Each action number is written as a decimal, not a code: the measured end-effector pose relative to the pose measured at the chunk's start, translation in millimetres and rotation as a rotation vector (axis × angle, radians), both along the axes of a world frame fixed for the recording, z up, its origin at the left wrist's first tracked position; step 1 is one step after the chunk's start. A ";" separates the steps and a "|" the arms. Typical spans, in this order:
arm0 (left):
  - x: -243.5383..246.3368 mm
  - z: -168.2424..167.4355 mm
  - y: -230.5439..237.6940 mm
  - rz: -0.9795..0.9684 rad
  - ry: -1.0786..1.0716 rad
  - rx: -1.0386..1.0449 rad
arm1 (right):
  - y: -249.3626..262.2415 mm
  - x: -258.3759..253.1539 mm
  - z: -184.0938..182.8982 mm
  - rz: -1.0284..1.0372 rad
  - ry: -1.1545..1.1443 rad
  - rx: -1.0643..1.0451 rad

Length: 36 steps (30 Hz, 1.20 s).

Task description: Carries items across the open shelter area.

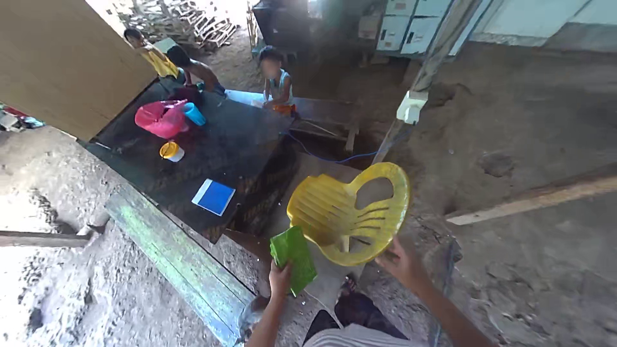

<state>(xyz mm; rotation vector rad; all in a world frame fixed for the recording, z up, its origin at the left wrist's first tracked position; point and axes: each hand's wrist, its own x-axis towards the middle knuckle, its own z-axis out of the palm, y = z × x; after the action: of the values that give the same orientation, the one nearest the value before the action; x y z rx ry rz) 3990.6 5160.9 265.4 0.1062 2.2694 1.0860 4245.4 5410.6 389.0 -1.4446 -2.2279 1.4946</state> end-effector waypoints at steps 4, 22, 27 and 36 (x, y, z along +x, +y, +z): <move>-3.6 7.9 -8.2 0.106 -0.004 -0.037 | 16.3 -21.8 14.1 0.134 -0.300 0.035; -59.7 139.1 290.8 -0.285 0.000 0.573 | -33.9 154.7 -40.0 -0.556 -0.139 -0.352; 14.2 177.7 374.8 -0.504 -0.129 0.699 | -231.6 305.7 -101.2 -1.446 -0.426 -0.614; 264.3 177.7 442.5 -1.097 -0.068 0.517 | -453.7 297.0 -81.8 -1.940 -0.326 -0.979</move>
<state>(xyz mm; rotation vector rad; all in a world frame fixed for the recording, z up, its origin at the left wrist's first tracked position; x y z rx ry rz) 4254.8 5603.4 443.1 1.3085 1.4003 0.9472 4542.4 4956.9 307.2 -2.5484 0.6657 1.2047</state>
